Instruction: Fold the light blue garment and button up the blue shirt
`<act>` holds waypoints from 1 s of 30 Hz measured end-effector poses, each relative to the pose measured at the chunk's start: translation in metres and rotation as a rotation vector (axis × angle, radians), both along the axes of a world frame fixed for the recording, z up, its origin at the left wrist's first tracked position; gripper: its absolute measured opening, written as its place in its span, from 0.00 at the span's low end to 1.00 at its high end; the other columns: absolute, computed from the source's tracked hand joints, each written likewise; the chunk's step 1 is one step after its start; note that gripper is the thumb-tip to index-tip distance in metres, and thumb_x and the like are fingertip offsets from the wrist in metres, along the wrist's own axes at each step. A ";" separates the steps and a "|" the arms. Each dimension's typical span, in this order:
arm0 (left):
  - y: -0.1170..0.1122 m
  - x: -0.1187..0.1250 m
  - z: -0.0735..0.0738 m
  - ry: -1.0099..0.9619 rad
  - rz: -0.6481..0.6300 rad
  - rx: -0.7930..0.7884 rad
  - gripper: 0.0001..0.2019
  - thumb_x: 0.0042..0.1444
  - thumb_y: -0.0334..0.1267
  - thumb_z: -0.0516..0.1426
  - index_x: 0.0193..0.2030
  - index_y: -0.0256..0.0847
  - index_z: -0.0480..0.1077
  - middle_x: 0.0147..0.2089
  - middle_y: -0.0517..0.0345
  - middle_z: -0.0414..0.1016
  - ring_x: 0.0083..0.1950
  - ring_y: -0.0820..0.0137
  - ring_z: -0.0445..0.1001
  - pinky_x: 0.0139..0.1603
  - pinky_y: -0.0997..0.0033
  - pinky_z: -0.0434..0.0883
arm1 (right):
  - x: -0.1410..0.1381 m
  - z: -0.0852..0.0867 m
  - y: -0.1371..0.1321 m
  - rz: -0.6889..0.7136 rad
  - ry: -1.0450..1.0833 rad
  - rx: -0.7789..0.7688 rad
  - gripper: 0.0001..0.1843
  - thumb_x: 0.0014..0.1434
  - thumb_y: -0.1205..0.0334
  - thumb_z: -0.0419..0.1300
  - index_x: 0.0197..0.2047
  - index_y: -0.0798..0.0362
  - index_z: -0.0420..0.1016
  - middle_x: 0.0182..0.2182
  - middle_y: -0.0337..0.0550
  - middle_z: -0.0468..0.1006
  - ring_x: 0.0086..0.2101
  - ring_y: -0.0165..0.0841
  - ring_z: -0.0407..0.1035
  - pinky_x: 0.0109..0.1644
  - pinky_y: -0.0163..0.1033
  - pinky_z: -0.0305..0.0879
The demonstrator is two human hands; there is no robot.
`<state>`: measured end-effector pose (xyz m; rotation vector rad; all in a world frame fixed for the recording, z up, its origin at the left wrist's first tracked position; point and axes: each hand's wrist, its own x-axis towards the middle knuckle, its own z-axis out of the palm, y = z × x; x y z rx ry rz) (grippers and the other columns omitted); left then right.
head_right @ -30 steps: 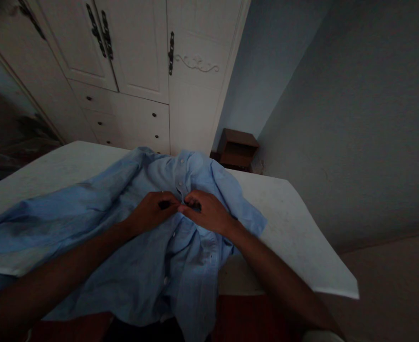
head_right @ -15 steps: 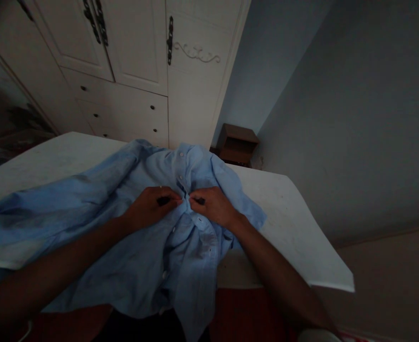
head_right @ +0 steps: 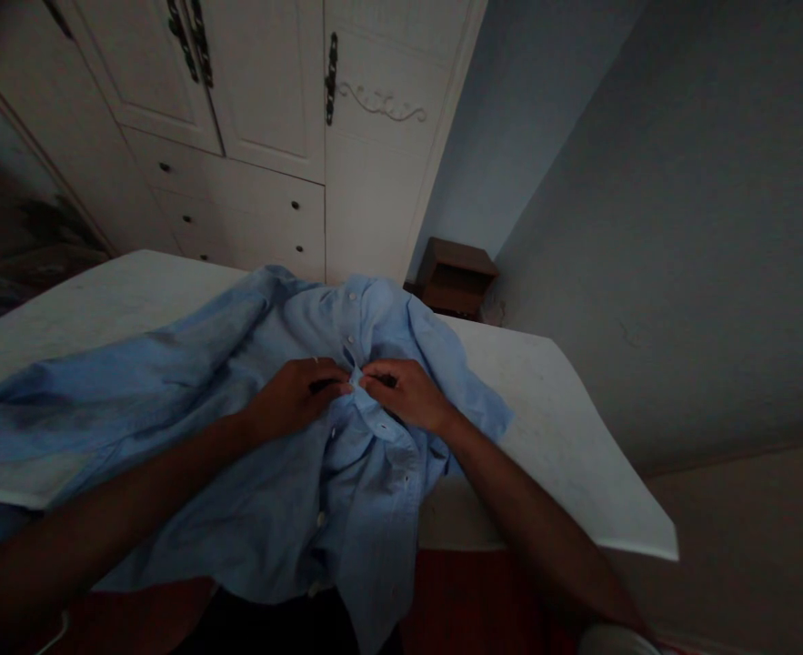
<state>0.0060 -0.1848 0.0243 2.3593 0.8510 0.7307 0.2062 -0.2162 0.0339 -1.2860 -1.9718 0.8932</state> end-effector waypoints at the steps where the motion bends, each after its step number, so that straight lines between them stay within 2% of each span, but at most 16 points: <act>1: 0.000 0.000 0.001 -0.022 -0.006 -0.009 0.09 0.60 0.36 0.53 0.36 0.39 0.75 0.37 0.56 0.78 0.38 0.68 0.75 0.43 0.70 0.67 | 0.001 0.000 0.001 -0.001 0.039 -0.047 0.13 0.61 0.55 0.55 0.33 0.54 0.74 0.25 0.36 0.70 0.26 0.27 0.62 0.30 0.32 0.57; 4: -0.001 -0.001 0.003 -0.068 0.005 -0.016 0.09 0.59 0.35 0.53 0.36 0.39 0.75 0.36 0.56 0.78 0.38 0.68 0.75 0.43 0.70 0.67 | 0.002 -0.001 0.002 0.011 0.134 -0.140 0.15 0.59 0.51 0.57 0.31 0.54 0.72 0.23 0.34 0.67 0.24 0.26 0.59 0.28 0.32 0.55; 8: 0.000 -0.001 -0.001 -0.112 0.013 -0.056 0.09 0.59 0.34 0.53 0.35 0.39 0.76 0.36 0.56 0.78 0.38 0.69 0.74 0.42 0.70 0.68 | 0.002 -0.004 0.004 0.020 0.190 -0.174 0.15 0.57 0.50 0.58 0.31 0.55 0.72 0.23 0.34 0.67 0.24 0.25 0.59 0.28 0.31 0.56; 18: 0.003 -0.001 -0.005 -0.066 0.032 -0.071 0.10 0.57 0.32 0.54 0.34 0.41 0.78 0.34 0.57 0.79 0.37 0.69 0.76 0.42 0.71 0.67 | -0.001 -0.013 0.001 -0.083 0.016 0.053 0.11 0.59 0.56 0.59 0.33 0.52 0.80 0.27 0.38 0.78 0.29 0.29 0.70 0.33 0.33 0.62; 24: 0.005 -0.001 -0.005 -0.055 0.077 -0.148 0.10 0.56 0.34 0.55 0.33 0.41 0.78 0.36 0.58 0.81 0.37 0.68 0.77 0.41 0.73 0.69 | -0.003 -0.014 0.002 -0.083 -0.055 0.093 0.10 0.60 0.59 0.58 0.34 0.52 0.81 0.28 0.38 0.81 0.30 0.30 0.73 0.36 0.34 0.64; 30: 0.007 -0.003 -0.006 -0.059 0.049 -0.253 0.10 0.55 0.35 0.54 0.33 0.39 0.78 0.32 0.59 0.80 0.35 0.68 0.77 0.38 0.74 0.69 | -0.004 -0.018 0.004 -0.102 -0.038 0.087 0.09 0.58 0.59 0.60 0.34 0.51 0.82 0.30 0.39 0.82 0.31 0.31 0.74 0.37 0.34 0.66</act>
